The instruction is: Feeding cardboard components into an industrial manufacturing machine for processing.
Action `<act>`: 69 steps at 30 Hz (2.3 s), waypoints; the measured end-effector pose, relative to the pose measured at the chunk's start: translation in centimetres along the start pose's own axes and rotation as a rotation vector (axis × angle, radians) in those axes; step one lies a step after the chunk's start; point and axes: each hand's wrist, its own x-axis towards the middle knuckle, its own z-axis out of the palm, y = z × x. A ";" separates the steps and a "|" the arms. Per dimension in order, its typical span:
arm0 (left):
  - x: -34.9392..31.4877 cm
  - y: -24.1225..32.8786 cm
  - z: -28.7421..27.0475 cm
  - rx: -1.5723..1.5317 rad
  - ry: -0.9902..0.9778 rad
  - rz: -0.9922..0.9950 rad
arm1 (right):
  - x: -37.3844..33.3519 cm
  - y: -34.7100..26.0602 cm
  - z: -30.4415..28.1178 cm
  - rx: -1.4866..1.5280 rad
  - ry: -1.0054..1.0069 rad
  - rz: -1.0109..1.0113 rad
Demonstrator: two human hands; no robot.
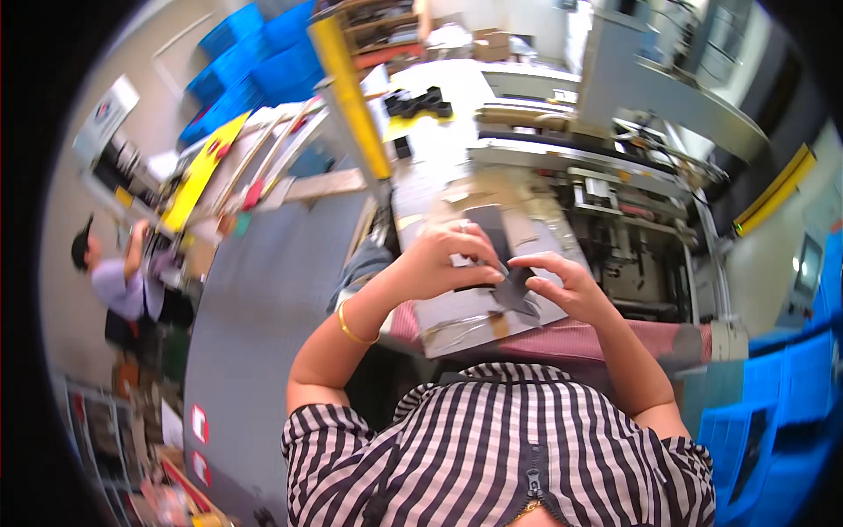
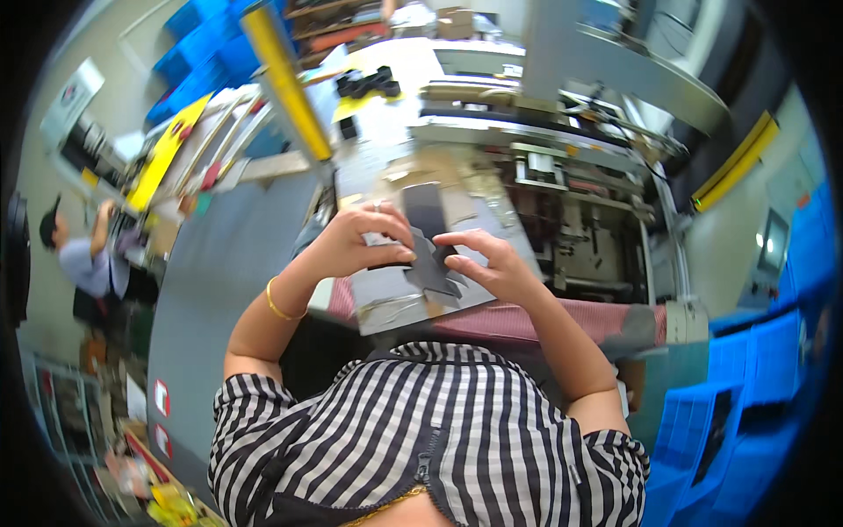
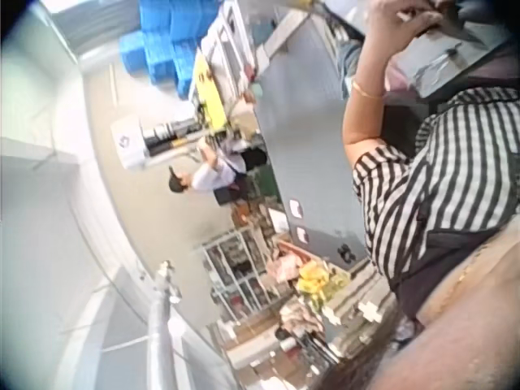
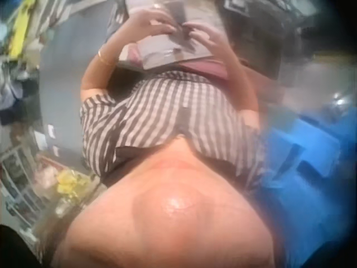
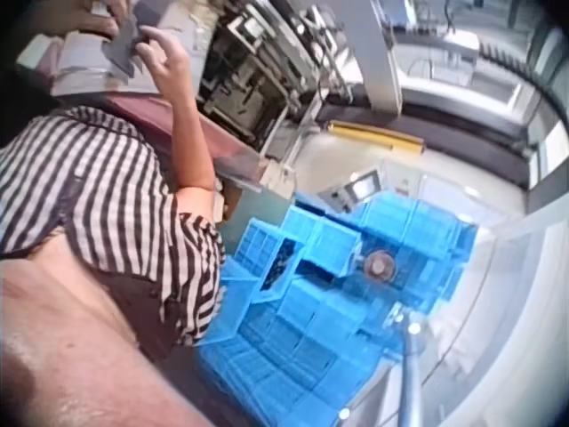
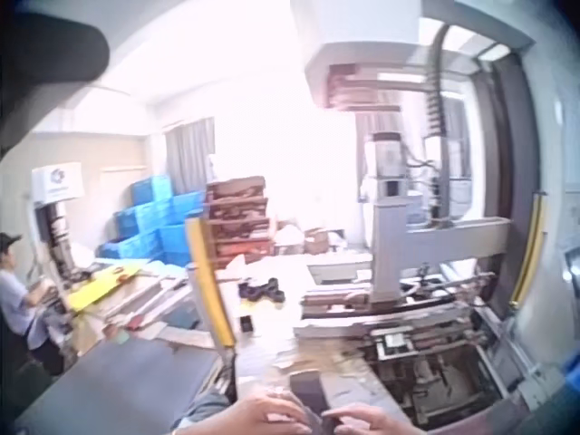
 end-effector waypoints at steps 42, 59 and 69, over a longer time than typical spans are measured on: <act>6.8 -15.1 -1.7 0.042 0.240 -0.261 | 4.7 5.9 0.5 0.056 -0.147 -0.088; -80.2 2.3 8.2 0.732 1.499 -2.526 | 14.8 -5.6 32.5 0.041 -0.932 -0.069; -81.9 5.8 8.2 0.648 1.138 -2.660 | 17.0 -8.4 40.6 -0.072 -1.146 -0.325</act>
